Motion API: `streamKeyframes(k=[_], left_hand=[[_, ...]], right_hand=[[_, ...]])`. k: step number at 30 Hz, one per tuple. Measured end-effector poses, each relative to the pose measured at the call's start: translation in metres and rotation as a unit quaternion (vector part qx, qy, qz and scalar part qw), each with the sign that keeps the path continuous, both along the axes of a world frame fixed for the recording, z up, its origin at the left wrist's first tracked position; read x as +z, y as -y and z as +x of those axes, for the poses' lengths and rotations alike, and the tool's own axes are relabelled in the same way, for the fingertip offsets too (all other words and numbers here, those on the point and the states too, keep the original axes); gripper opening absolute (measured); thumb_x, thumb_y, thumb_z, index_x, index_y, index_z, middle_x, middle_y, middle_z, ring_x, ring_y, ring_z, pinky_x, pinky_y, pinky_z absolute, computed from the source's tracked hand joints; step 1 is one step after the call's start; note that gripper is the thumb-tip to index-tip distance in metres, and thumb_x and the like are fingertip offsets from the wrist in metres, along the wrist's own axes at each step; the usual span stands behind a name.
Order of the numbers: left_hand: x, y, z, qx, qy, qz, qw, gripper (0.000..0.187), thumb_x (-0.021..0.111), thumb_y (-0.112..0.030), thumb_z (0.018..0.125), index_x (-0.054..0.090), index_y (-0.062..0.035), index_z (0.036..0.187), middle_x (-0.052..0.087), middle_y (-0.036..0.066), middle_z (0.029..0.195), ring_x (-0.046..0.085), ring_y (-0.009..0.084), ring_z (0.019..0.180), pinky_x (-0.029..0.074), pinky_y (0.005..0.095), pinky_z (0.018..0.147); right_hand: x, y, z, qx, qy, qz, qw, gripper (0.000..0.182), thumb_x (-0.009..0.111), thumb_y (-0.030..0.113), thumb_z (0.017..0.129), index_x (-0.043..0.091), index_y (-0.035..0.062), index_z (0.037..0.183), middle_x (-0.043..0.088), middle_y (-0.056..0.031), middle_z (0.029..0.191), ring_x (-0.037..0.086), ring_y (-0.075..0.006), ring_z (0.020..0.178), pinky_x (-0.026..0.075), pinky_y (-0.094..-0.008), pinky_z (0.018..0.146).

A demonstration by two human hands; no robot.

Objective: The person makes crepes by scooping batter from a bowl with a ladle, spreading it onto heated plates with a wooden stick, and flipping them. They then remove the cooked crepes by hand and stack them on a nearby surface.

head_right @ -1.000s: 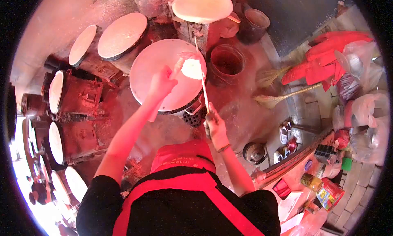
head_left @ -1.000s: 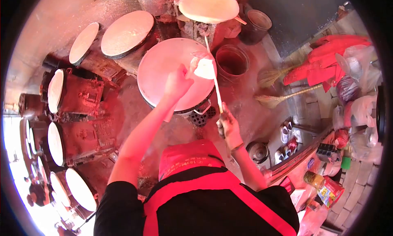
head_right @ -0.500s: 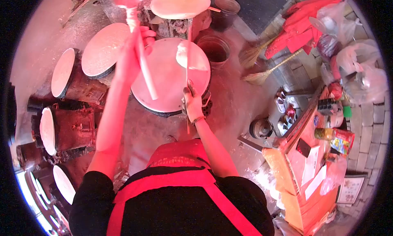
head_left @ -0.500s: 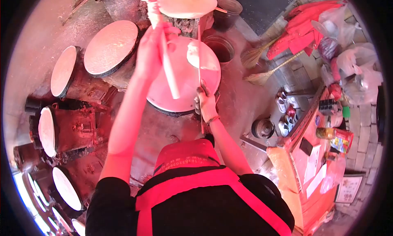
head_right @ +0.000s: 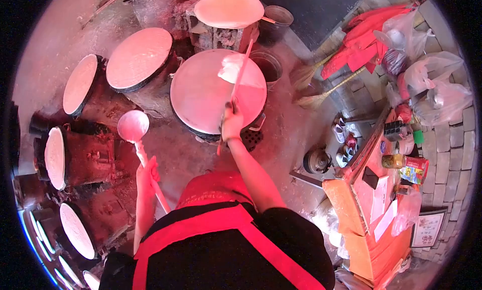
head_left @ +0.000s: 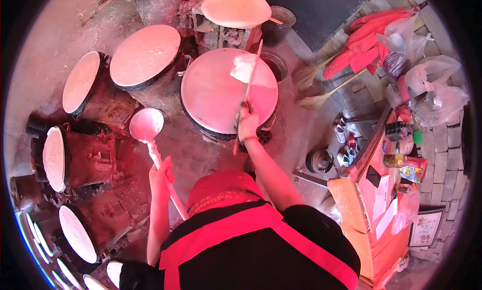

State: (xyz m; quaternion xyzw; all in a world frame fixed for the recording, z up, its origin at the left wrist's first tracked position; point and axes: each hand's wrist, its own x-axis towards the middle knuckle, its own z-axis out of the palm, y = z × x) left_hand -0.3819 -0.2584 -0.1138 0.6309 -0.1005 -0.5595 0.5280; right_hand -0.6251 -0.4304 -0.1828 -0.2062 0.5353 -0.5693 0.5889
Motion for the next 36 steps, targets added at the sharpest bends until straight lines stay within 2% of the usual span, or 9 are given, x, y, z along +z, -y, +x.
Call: streamKeyframes(k=[4, 8, 14, 18, 22, 27, 29, 32, 36], left_hand=[[-0.017, -0.024, 0.004, 0.057, -0.023, 0.007, 0.998, 0.020, 0.069, -0.017, 0.085, 0.051, -0.0088, 0.080, 0.044, -0.004, 0.060, 0.039, 0.0056, 0.049, 0.028, 0.0221, 0.043], [-0.020, -0.030, 0.012, 0.058, -0.050, 0.019, 0.997, 0.020, 0.067, -0.017, 0.086, 0.049, -0.0109, 0.078, 0.043, -0.004, 0.063, 0.040, 0.0056, 0.051, 0.028, 0.0223, 0.043], [-0.033, -0.032, 0.013, 0.056, -0.084, 0.041, 0.994, 0.020, 0.065, -0.019, 0.085, 0.048, -0.0125, 0.077, 0.045, -0.003, 0.068, 0.042, 0.0076, 0.053, 0.033, 0.0242, 0.046], [-0.033, -0.031, -0.005, 0.061, -0.019, 0.086, 0.994, 0.015, 0.066, -0.020, 0.083, 0.054, -0.0102, 0.085, 0.051, -0.002, 0.073, 0.050, 0.0096, 0.065, 0.042, 0.0263, 0.059], [-0.041, -0.036, -0.032, 0.095, -0.016, 0.076, 0.992, 0.021, 0.066, -0.020, 0.083, 0.060, -0.0070, 0.099, 0.057, 0.000, 0.084, 0.056, 0.0113, 0.083, 0.044, 0.0287, 0.072], [-0.047, -0.041, -0.073, 0.150, -0.038, 0.064, 0.986, 0.035, 0.065, -0.020, 0.085, 0.057, -0.0036, 0.115, 0.060, 0.004, 0.101, 0.057, 0.0142, 0.102, 0.044, 0.0325, 0.087], [-0.049, -0.043, -0.087, 0.166, -0.054, 0.062, 0.983, 0.036, 0.064, -0.019, 0.086, 0.056, -0.0028, 0.117, 0.060, 0.005, 0.107, 0.055, 0.0156, 0.108, 0.042, 0.0338, 0.092], [-0.042, -0.044, -0.112, 0.189, -0.064, 0.039, 0.979, 0.037, 0.062, -0.018, 0.087, 0.055, -0.0021, 0.118, 0.060, 0.006, 0.113, 0.053, 0.0172, 0.114, 0.041, 0.0346, 0.097], [-0.042, -0.041, -0.145, 0.227, -0.062, 0.046, 0.971, 0.034, 0.061, -0.018, 0.087, 0.056, -0.0018, 0.117, 0.059, 0.007, 0.118, 0.052, 0.0179, 0.117, 0.039, 0.0347, 0.099]], right_hand=[[-0.012, 0.048, 0.007, 0.060, -0.086, 0.019, 0.994, 0.037, 0.054, 0.031, 0.093, 0.051, 0.0226, 0.129, 0.041, 0.0047, 0.055, 0.039, -0.0087, 0.038, 0.030, -0.0273, 0.034], [0.029, 0.024, -0.034, 0.196, -0.076, 0.054, 0.976, 0.044, 0.056, 0.033, 0.093, 0.049, 0.0254, 0.135, 0.043, 0.0048, 0.056, 0.036, -0.0077, 0.037, 0.027, -0.0259, 0.034], [0.011, -0.028, -0.068, 0.074, -0.087, 0.082, 0.990, 0.043, 0.056, 0.032, 0.094, 0.049, 0.0266, 0.136, 0.042, 0.0053, 0.055, 0.031, -0.0073, 0.034, 0.022, -0.0254, 0.033], [0.011, 0.012, -0.042, 0.119, -0.110, 0.074, 0.984, 0.042, 0.057, 0.032, 0.093, 0.052, 0.0245, 0.134, 0.037, 0.0063, 0.051, 0.032, -0.0073, 0.033, 0.024, -0.0253, 0.032], [0.012, 0.056, -0.029, 0.231, -0.161, 0.077, 0.957, 0.043, 0.061, 0.036, 0.090, 0.051, 0.0294, 0.132, 0.044, 0.0041, 0.054, 0.036, -0.0078, 0.035, 0.024, -0.0256, 0.032], [0.080, 0.042, -0.081, 0.422, -0.134, 0.116, 0.889, 0.032, 0.059, 0.033, 0.092, 0.059, 0.0194, 0.121, 0.046, 0.0038, 0.057, 0.033, -0.0065, 0.035, 0.024, -0.0248, 0.033], [0.056, 0.044, -0.121, 0.396, -0.097, 0.101, 0.908, 0.035, 0.060, 0.035, 0.092, 0.059, 0.0210, 0.124, 0.047, 0.0030, 0.057, 0.033, -0.0070, 0.036, 0.024, -0.0255, 0.032], [0.021, 0.070, -0.158, 0.246, -0.153, 0.153, 0.945, 0.043, 0.062, 0.034, 0.091, 0.055, 0.0249, 0.132, 0.048, 0.0029, 0.056, 0.038, -0.0069, 0.038, 0.026, -0.0264, 0.032], [0.001, 0.101, -0.148, 0.391, -0.115, 0.020, 0.913, 0.037, 0.061, 0.031, 0.092, 0.059, 0.0218, 0.128, 0.048, 0.0034, 0.057, 0.038, -0.0067, 0.037, 0.024, -0.0251, 0.033]])
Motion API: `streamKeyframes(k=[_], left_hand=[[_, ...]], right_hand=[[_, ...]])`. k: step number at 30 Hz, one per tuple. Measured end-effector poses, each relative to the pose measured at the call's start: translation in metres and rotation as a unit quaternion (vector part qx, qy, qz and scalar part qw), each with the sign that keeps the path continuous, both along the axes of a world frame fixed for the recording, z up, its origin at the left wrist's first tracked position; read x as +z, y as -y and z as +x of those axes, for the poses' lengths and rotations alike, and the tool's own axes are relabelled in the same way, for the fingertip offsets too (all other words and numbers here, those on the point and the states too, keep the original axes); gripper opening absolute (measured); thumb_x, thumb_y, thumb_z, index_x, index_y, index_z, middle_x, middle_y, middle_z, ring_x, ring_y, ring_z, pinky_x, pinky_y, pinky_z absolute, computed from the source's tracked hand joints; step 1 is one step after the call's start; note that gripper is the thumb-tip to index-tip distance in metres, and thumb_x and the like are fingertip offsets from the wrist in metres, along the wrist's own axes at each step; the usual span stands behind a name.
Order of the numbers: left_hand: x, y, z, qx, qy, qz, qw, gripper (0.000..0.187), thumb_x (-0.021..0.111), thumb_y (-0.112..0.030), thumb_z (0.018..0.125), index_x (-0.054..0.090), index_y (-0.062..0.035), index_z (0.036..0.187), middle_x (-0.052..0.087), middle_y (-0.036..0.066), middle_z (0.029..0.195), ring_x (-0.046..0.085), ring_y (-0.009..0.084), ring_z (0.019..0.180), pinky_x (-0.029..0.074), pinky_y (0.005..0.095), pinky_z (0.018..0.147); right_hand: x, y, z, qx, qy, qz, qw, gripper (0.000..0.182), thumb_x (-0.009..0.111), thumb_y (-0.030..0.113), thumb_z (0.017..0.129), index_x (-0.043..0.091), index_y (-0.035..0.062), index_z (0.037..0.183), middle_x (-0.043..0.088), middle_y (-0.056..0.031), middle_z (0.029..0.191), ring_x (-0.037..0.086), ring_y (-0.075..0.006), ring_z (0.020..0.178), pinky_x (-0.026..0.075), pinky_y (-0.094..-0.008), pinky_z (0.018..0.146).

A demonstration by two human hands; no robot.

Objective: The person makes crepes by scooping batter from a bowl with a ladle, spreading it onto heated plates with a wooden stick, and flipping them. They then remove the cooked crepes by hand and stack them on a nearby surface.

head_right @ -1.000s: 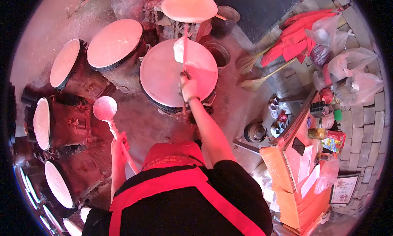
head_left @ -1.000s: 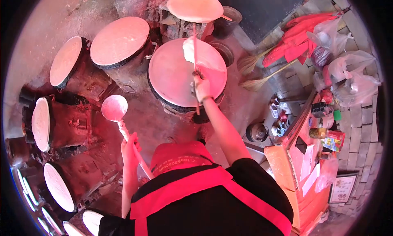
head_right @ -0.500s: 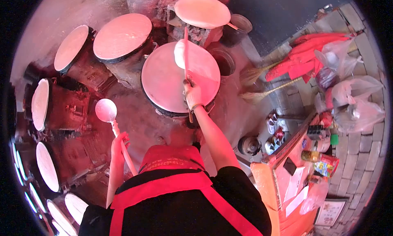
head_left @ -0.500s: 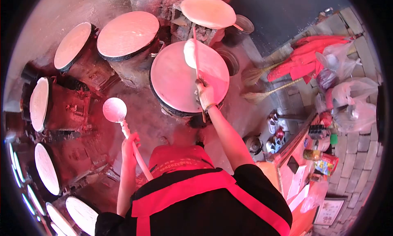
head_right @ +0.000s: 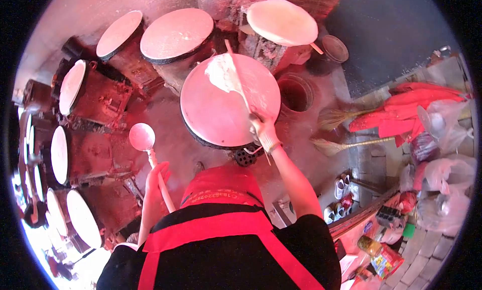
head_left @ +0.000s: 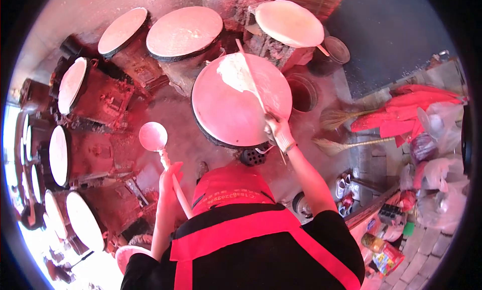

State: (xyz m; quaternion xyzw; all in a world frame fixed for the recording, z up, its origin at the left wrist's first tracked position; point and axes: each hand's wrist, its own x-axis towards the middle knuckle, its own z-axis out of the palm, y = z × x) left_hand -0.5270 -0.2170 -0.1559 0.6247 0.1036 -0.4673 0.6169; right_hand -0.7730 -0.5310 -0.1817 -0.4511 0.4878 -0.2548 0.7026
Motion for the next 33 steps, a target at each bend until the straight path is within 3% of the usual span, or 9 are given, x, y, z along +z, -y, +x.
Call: streamKeyframes(k=[8, 11, 14, 22, 25, 28, 30, 32, 33], left_hand=[[0.009, -0.003, -0.061, 0.059, -0.028, -0.012, 0.998, 0.031, 0.064, -0.017, 0.084, 0.060, -0.0022, 0.111, 0.060, 0.005, 0.109, 0.052, 0.0180, 0.103, 0.048, 0.0319, 0.087], [0.002, -0.004, -0.062, 0.083, -0.048, 0.012, 0.995, 0.032, 0.064, -0.016, 0.084, 0.059, -0.0023, 0.113, 0.061, 0.006, 0.111, 0.054, 0.0174, 0.106, 0.048, 0.0315, 0.087], [0.023, 0.005, -0.068, 0.097, -0.042, 0.013, 0.994, 0.034, 0.062, -0.016, 0.086, 0.057, 0.0001, 0.116, 0.061, 0.007, 0.114, 0.054, 0.0190, 0.112, 0.048, 0.0326, 0.090], [0.014, -0.029, -0.085, 0.125, -0.040, -0.012, 0.991, 0.036, 0.057, -0.014, 0.089, 0.054, 0.0040, 0.119, 0.059, 0.014, 0.122, 0.056, 0.0251, 0.114, 0.046, 0.0368, 0.098], [0.044, -0.021, -0.108, 0.138, -0.048, 0.008, 0.989, 0.026, 0.059, -0.013, 0.088, 0.060, 0.0010, 0.109, 0.066, 0.010, 0.104, 0.063, 0.0220, 0.097, 0.051, 0.0343, 0.089], [0.061, -0.015, -0.120, 0.153, -0.064, 0.036, 0.986, 0.018, 0.061, -0.013, 0.087, 0.063, -0.0018, 0.102, 0.069, 0.007, 0.092, 0.066, 0.0194, 0.084, 0.055, 0.0320, 0.080], [0.064, -0.018, -0.120, 0.143, -0.057, 0.033, 0.988, 0.019, 0.061, -0.013, 0.088, 0.063, -0.0018, 0.103, 0.068, 0.008, 0.095, 0.066, 0.0198, 0.087, 0.055, 0.0321, 0.081], [0.047, -0.031, -0.107, 0.129, -0.072, 0.027, 0.989, 0.021, 0.061, -0.014, 0.088, 0.062, -0.0015, 0.105, 0.068, 0.008, 0.096, 0.065, 0.0206, 0.091, 0.054, 0.0331, 0.083], [0.035, -0.037, -0.097, 0.120, -0.080, 0.023, 0.989, 0.022, 0.061, -0.014, 0.088, 0.061, -0.0014, 0.106, 0.068, 0.008, 0.097, 0.065, 0.0211, 0.092, 0.054, 0.0337, 0.084]], right_hand=[[0.060, 0.015, -0.064, 0.268, 0.033, 0.125, 0.955, 0.041, 0.053, 0.022, 0.096, 0.050, 0.0188, 0.136, 0.044, 0.0043, 0.058, 0.029, -0.0057, 0.035, 0.019, -0.0241, 0.033], [0.041, 0.049, -0.078, 0.202, -0.090, 0.081, 0.972, 0.041, 0.051, 0.023, 0.095, 0.050, 0.0183, 0.136, 0.046, 0.0015, 0.057, 0.033, -0.0069, 0.033, 0.020, -0.0265, 0.029], [0.043, 0.068, -0.045, 0.081, -0.024, 0.088, 0.993, 0.039, 0.054, 0.025, 0.095, 0.054, 0.0194, 0.133, 0.047, 0.0014, 0.058, 0.034, -0.0070, 0.034, 0.022, -0.0246, 0.031], [0.048, 0.087, -0.079, 0.360, 0.026, 0.159, 0.919, 0.043, 0.057, 0.026, 0.093, 0.053, 0.0147, 0.134, 0.042, 0.0032, 0.056, 0.034, -0.0059, 0.037, 0.021, -0.0239, 0.032], [0.027, 0.122, -0.073, 0.333, 0.005, 0.100, 0.938, 0.042, 0.059, 0.028, 0.091, 0.055, 0.0145, 0.131, 0.045, 0.0023, 0.055, 0.034, -0.0067, 0.034, 0.022, -0.0253, 0.029], [0.021, 0.121, -0.033, 0.264, -0.038, 0.075, 0.961, 0.021, 0.058, 0.025, 0.089, 0.061, 0.0097, 0.104, 0.048, 0.0013, 0.057, 0.036, -0.0070, 0.034, 0.023, -0.0248, 0.030], [0.025, 0.100, -0.045, 0.339, -0.063, 0.068, 0.936, 0.022, 0.058, 0.025, 0.090, 0.060, 0.0090, 0.104, 0.047, 0.0015, 0.057, 0.035, -0.0062, 0.034, 0.023, -0.0243, 0.030], [0.060, 0.082, -0.075, 0.381, -0.056, 0.103, 0.917, 0.042, 0.058, 0.024, 0.091, 0.054, 0.0099, 0.131, 0.046, 0.0030, 0.057, 0.038, -0.0051, 0.039, 0.026, -0.0229, 0.033], [0.059, 0.075, -0.093, 0.381, -0.027, 0.133, 0.915, 0.036, 0.056, 0.026, 0.092, 0.056, 0.0105, 0.124, 0.045, 0.0037, 0.058, 0.037, -0.0048, 0.040, 0.025, -0.0224, 0.034]])
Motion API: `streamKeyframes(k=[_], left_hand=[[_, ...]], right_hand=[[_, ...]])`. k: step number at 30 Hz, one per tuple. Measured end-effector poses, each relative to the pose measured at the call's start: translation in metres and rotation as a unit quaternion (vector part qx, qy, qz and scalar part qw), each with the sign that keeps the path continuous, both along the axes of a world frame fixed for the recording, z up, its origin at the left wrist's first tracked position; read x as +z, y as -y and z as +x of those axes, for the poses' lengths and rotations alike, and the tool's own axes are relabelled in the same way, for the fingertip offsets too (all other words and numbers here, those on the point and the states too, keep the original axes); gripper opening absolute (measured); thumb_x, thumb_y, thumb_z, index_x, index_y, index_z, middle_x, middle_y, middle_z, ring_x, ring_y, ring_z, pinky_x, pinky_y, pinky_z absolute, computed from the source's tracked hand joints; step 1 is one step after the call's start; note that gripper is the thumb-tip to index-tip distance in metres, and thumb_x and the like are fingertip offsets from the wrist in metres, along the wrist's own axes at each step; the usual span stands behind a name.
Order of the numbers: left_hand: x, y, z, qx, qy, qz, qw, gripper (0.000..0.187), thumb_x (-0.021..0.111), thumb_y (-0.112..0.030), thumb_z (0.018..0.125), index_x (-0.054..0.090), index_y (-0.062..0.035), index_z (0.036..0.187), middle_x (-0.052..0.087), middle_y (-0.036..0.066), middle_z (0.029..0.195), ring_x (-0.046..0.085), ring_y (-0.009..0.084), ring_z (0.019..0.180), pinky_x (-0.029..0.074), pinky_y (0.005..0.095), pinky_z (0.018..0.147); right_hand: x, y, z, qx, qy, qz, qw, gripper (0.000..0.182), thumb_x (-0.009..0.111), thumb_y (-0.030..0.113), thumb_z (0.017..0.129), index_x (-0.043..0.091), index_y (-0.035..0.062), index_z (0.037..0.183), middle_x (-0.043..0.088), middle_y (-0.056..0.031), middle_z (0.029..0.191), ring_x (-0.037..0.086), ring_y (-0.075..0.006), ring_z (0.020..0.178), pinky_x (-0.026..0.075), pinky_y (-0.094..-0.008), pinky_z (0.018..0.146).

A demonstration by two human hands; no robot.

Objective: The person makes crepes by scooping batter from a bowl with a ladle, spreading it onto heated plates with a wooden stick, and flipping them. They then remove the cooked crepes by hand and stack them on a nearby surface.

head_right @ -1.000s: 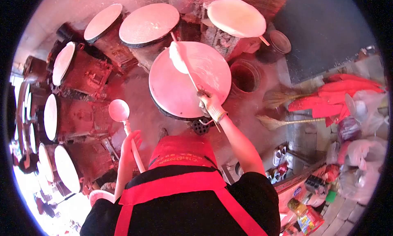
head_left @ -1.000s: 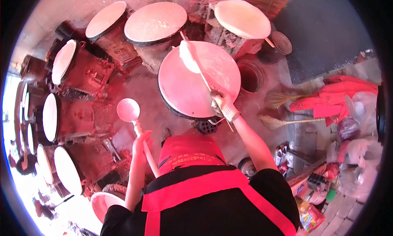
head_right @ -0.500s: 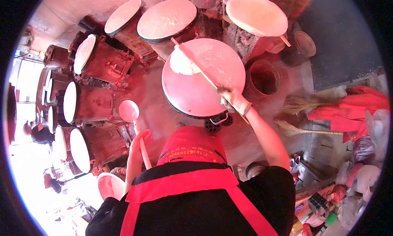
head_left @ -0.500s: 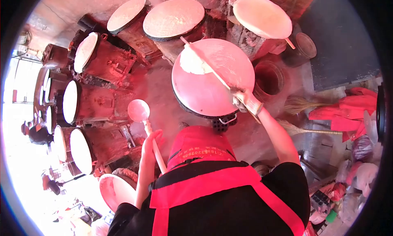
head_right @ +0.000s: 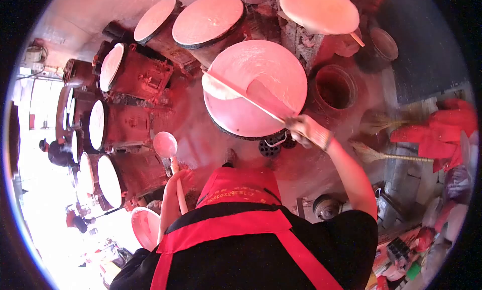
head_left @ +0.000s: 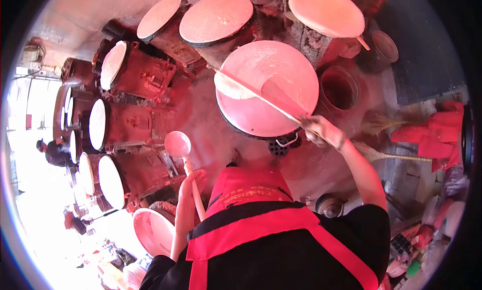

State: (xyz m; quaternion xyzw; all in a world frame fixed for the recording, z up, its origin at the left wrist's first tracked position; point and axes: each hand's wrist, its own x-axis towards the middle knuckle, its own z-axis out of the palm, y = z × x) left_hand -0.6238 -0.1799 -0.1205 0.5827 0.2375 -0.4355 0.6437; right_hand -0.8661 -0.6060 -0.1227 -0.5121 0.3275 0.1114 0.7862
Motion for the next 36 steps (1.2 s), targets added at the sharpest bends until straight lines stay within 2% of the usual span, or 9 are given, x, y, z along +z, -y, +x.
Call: streamKeyframes(k=[5, 9, 16, 25, 27, 29, 30, 32, 36], left_hand=[[-0.019, 0.000, 0.045, -0.077, -0.018, -0.016, 0.997, 0.026, 0.060, -0.015, 0.089, 0.059, -0.0002, 0.110, 0.065, 0.010, 0.107, 0.062, 0.0227, 0.104, 0.051, 0.0362, 0.091], [0.009, 0.023, 0.070, -0.166, 0.023, -0.020, 0.986, 0.028, 0.061, -0.014, 0.088, 0.058, 0.0013, 0.111, 0.062, 0.012, 0.112, 0.060, 0.0225, 0.107, 0.050, 0.0365, 0.093], [-0.021, -0.004, 0.161, -0.323, 0.036, -0.001, 0.946, 0.030, 0.061, -0.015, 0.089, 0.058, 0.0044, 0.111, 0.064, 0.010, 0.107, 0.063, 0.0204, 0.099, 0.050, 0.0325, 0.093], [-0.021, -0.108, 0.220, -0.272, 0.081, 0.005, 0.959, 0.025, 0.061, -0.014, 0.086, 0.064, 0.0020, 0.105, 0.064, 0.006, 0.098, 0.061, 0.0123, 0.093, 0.047, 0.0225, 0.082], [-0.014, -0.126, 0.226, -0.259, 0.074, 0.047, 0.962, 0.026, 0.061, -0.015, 0.085, 0.065, 0.0009, 0.105, 0.062, 0.002, 0.093, 0.057, 0.0098, 0.086, 0.044, 0.0205, 0.076], [-0.016, -0.142, 0.232, -0.254, 0.065, 0.075, 0.962, 0.026, 0.061, -0.017, 0.085, 0.066, 0.0002, 0.105, 0.060, -0.001, 0.088, 0.054, 0.0078, 0.080, 0.041, 0.0195, 0.070], [-0.017, -0.150, 0.235, -0.254, 0.061, 0.078, 0.962, 0.027, 0.061, -0.017, 0.085, 0.066, 0.0000, 0.105, 0.059, -0.002, 0.087, 0.052, 0.0071, 0.077, 0.040, 0.0195, 0.068], [-0.010, -0.155, 0.236, -0.260, 0.057, 0.092, 0.959, 0.025, 0.062, -0.018, 0.085, 0.067, -0.0014, 0.103, 0.057, -0.004, 0.085, 0.049, 0.0050, 0.073, 0.038, 0.0188, 0.065], [-0.009, -0.151, 0.239, -0.289, 0.062, 0.067, 0.953, 0.025, 0.064, -0.022, 0.084, 0.068, -0.0071, 0.102, 0.054, -0.006, 0.084, 0.045, 0.0033, 0.071, 0.036, 0.0193, 0.066]], right_hand=[[-0.002, -0.029, -0.013, -0.221, 0.013, -0.053, 0.974, 0.036, 0.057, 0.027, 0.093, 0.057, 0.0087, 0.124, 0.046, 0.0024, 0.056, 0.033, -0.0055, 0.035, 0.024, -0.0238, 0.032], [-0.012, -0.082, 0.000, -0.127, -0.012, -0.036, 0.991, 0.042, 0.056, 0.031, 0.092, 0.055, 0.0112, 0.129, 0.041, 0.0042, 0.059, 0.030, -0.0046, 0.039, 0.021, -0.0224, 0.035], [-0.018, -0.247, -0.041, -0.338, -0.007, -0.036, 0.940, 0.047, 0.051, 0.036, 0.095, 0.050, 0.0126, 0.136, 0.034, 0.0069, 0.056, 0.028, -0.0041, 0.041, 0.020, -0.0225, 0.036], [-0.099, -0.250, 0.381, -0.530, 0.208, -0.097, 0.817, 0.033, 0.046, 0.034, 0.100, 0.051, 0.0127, 0.124, 0.048, 0.0052, 0.065, 0.045, -0.0030, 0.049, 0.035, -0.0233, 0.041], [-0.109, -0.218, 0.438, -0.575, 0.170, -0.105, 0.793, 0.032, 0.045, 0.029, 0.100, 0.052, 0.0095, 0.125, 0.057, -0.0033, 0.066, 0.054, -0.0153, 0.051, 0.042, -0.0313, 0.046], [-0.122, -0.200, 0.473, -0.636, -0.025, -0.440, 0.633, 0.033, 0.044, 0.023, 0.099, 0.051, 0.0056, 0.126, 0.065, -0.0178, 0.080, 0.064, -0.0338, 0.067, 0.048, -0.0410, 0.060], [-0.114, -0.206, 0.470, -0.634, -0.029, -0.395, 0.664, 0.035, 0.043, 0.020, 0.098, 0.050, 0.0044, 0.128, 0.064, -0.0257, 0.095, 0.061, -0.0440, 0.087, 0.048, -0.0450, 0.074], [-0.146, -0.223, 0.464, -0.665, 0.006, -0.316, 0.677, 0.036, 0.043, 0.020, 0.098, 0.050, 0.0059, 0.130, 0.064, -0.0252, 0.095, 0.062, -0.0428, 0.087, 0.048, -0.0443, 0.073], [-0.153, -0.285, 0.410, -0.677, 0.078, -0.210, 0.701, 0.040, 0.042, 0.025, 0.099, 0.042, 0.0190, 0.139, 0.052, -0.0046, 0.067, 0.048, -0.0188, 0.050, 0.037, -0.0310, 0.045]])
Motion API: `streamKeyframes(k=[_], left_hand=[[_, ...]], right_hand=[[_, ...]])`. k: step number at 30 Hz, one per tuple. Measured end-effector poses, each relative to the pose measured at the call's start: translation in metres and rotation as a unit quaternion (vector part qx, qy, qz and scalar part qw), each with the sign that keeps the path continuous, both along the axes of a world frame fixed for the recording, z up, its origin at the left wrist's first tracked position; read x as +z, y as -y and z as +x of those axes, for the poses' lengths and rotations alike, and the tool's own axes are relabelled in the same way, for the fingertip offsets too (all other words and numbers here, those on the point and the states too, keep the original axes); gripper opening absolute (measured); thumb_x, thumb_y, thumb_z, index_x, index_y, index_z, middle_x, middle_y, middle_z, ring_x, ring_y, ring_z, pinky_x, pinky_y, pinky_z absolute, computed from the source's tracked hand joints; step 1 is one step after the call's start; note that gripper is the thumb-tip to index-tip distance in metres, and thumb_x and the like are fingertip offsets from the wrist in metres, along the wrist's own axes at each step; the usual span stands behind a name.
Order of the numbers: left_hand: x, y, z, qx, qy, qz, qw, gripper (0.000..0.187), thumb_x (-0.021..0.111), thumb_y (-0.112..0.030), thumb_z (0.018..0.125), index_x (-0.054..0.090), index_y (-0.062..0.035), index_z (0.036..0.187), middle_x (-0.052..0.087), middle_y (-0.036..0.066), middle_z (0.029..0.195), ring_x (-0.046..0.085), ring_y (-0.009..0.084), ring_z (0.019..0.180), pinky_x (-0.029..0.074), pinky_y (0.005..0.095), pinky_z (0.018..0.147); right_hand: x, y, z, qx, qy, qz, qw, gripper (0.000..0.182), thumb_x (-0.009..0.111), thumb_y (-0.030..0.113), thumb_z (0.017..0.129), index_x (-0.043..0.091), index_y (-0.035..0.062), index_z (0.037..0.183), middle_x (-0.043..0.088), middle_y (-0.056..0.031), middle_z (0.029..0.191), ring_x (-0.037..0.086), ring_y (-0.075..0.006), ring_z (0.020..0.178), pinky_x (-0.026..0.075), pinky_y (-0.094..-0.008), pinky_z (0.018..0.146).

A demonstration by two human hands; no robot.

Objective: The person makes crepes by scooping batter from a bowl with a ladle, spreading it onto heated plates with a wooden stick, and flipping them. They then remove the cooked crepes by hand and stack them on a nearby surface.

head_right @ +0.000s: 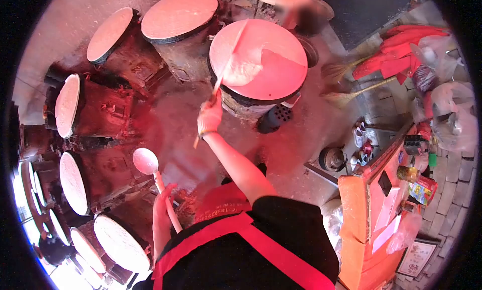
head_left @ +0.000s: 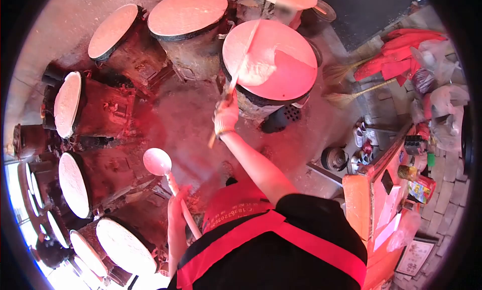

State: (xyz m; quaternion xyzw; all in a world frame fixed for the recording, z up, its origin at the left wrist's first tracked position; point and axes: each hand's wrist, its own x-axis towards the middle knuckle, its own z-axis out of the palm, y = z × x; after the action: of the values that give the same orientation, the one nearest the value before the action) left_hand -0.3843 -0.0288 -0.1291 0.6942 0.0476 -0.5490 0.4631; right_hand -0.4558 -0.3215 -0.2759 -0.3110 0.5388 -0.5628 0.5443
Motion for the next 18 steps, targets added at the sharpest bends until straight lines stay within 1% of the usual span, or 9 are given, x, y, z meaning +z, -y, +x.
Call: streamKeyframes(k=[1, 3, 4, 7, 10, 13, 14, 15, 18], left_hand=[[0.000, 0.005, 0.002, -0.008, 0.000, 0.020, 1.000, 0.025, 0.065, -0.023, 0.083, 0.069, -0.0085, 0.103, 0.054, -0.006, 0.085, 0.044, 0.0033, 0.072, 0.035, 0.0195, 0.067], [0.001, 0.013, -0.003, -0.015, 0.003, 0.013, 1.000, 0.026, 0.066, -0.026, 0.083, 0.069, -0.0108, 0.103, 0.053, -0.006, 0.087, 0.043, 0.0031, 0.075, 0.035, 0.0205, 0.071], [0.003, 0.019, -0.006, -0.015, 0.007, -0.016, 1.000, 0.026, 0.067, -0.027, 0.082, 0.070, -0.0117, 0.102, 0.053, -0.006, 0.089, 0.043, 0.0030, 0.077, 0.034, 0.0213, 0.073], [-0.019, 0.019, -0.007, -0.026, -0.020, -0.055, 0.998, 0.030, 0.064, -0.026, 0.085, 0.063, -0.0109, 0.111, 0.057, -0.004, 0.106, 0.045, 0.0043, 0.098, 0.035, 0.0262, 0.088], [-0.011, 0.029, -0.018, -0.041, -0.033, -0.088, 0.995, 0.036, 0.062, -0.025, 0.088, 0.057, -0.0098, 0.120, 0.057, -0.002, 0.120, 0.045, 0.0071, 0.112, 0.032, 0.0297, 0.099], [-0.008, 0.033, -0.028, -0.073, -0.028, -0.077, 0.994, 0.039, 0.061, -0.023, 0.089, 0.054, -0.0089, 0.124, 0.056, 0.000, 0.128, 0.044, 0.0101, 0.121, 0.029, 0.0326, 0.105], [-0.010, 0.034, -0.031, -0.082, -0.025, -0.070, 0.994, 0.038, 0.061, -0.024, 0.089, 0.054, -0.0088, 0.123, 0.056, 0.000, 0.128, 0.043, 0.0104, 0.121, 0.029, 0.0332, 0.105], [-0.010, 0.037, -0.035, -0.091, -0.023, -0.064, 0.994, 0.038, 0.061, -0.024, 0.089, 0.055, -0.0086, 0.123, 0.056, 0.000, 0.128, 0.043, 0.0108, 0.122, 0.029, 0.0338, 0.106], [0.001, 0.054, -0.054, -0.101, -0.013, -0.063, 0.993, 0.039, 0.061, -0.024, 0.088, 0.055, -0.0089, 0.124, 0.056, -0.002, 0.128, 0.043, 0.0104, 0.122, 0.030, 0.0339, 0.105]], right_hand=[[0.023, -0.014, -0.018, 0.020, 0.124, 0.023, 0.992, 0.041, 0.041, 0.035, 0.101, 0.037, 0.0282, 0.141, 0.038, 0.0052, 0.052, 0.034, -0.0080, 0.035, 0.026, -0.0245, 0.030], [0.030, -0.029, -0.050, 0.024, 0.063, 0.050, 0.996, 0.043, 0.042, 0.040, 0.100, 0.037, 0.0316, 0.142, 0.040, 0.0052, 0.054, 0.035, -0.0075, 0.036, 0.028, -0.0245, 0.031], [0.042, -0.036, -0.067, 0.000, 0.039, 0.057, 0.998, 0.044, 0.043, 0.024, 0.102, 0.039, 0.0136, 0.144, 0.044, 0.0052, 0.063, 0.037, -0.0043, 0.047, 0.030, -0.0239, 0.041], [0.027, -0.028, -0.124, 0.021, -0.049, 0.019, 0.998, 0.042, 0.044, 0.025, 0.101, 0.040, 0.0197, 0.143, 0.040, 0.0063, 0.057, 0.035, -0.0048, 0.044, 0.030, -0.0241, 0.039], [0.076, -0.018, -0.160, 0.026, 0.033, 0.111, 0.993, 0.041, 0.045, 0.029, 0.101, 0.039, 0.0306, 0.142, 0.037, 0.0065, 0.054, 0.035, -0.0066, 0.037, 0.027, -0.0250, 0.032], [0.085, 0.004, -0.152, -0.026, 0.108, 0.094, 0.989, 0.027, 0.047, 0.044, 0.098, 0.051, 0.0210, 0.111, 0.046, 0.0024, 0.060, 0.039, -0.0081, 0.038, 0.029, -0.0255, 0.031], [0.098, 0.002, -0.140, -0.007, 0.133, 0.097, 0.986, 0.030, 0.049, 0.047, 0.096, 0.048, 0.0169, 0.097, 0.048, 0.0010, 0.062, 0.041, -0.0088, 0.039, 0.032, -0.0266, 0.032], [0.103, -0.003, -0.130, 0.010, 0.195, 0.131, 0.972, 0.030, 0.052, 0.047, 0.095, 0.050, 0.0187, 0.105, 0.049, 0.0005, 0.064, 0.041, -0.0090, 0.040, 0.032, -0.0261, 0.033], [0.090, -0.033, -0.139, 0.242, 0.074, 0.132, 0.958, 0.029, 0.053, 0.043, 0.096, 0.051, 0.0233, 0.117, 0.050, 0.0015, 0.065, 0.039, -0.0086, 0.040, 0.030, -0.0244, 0.035]])
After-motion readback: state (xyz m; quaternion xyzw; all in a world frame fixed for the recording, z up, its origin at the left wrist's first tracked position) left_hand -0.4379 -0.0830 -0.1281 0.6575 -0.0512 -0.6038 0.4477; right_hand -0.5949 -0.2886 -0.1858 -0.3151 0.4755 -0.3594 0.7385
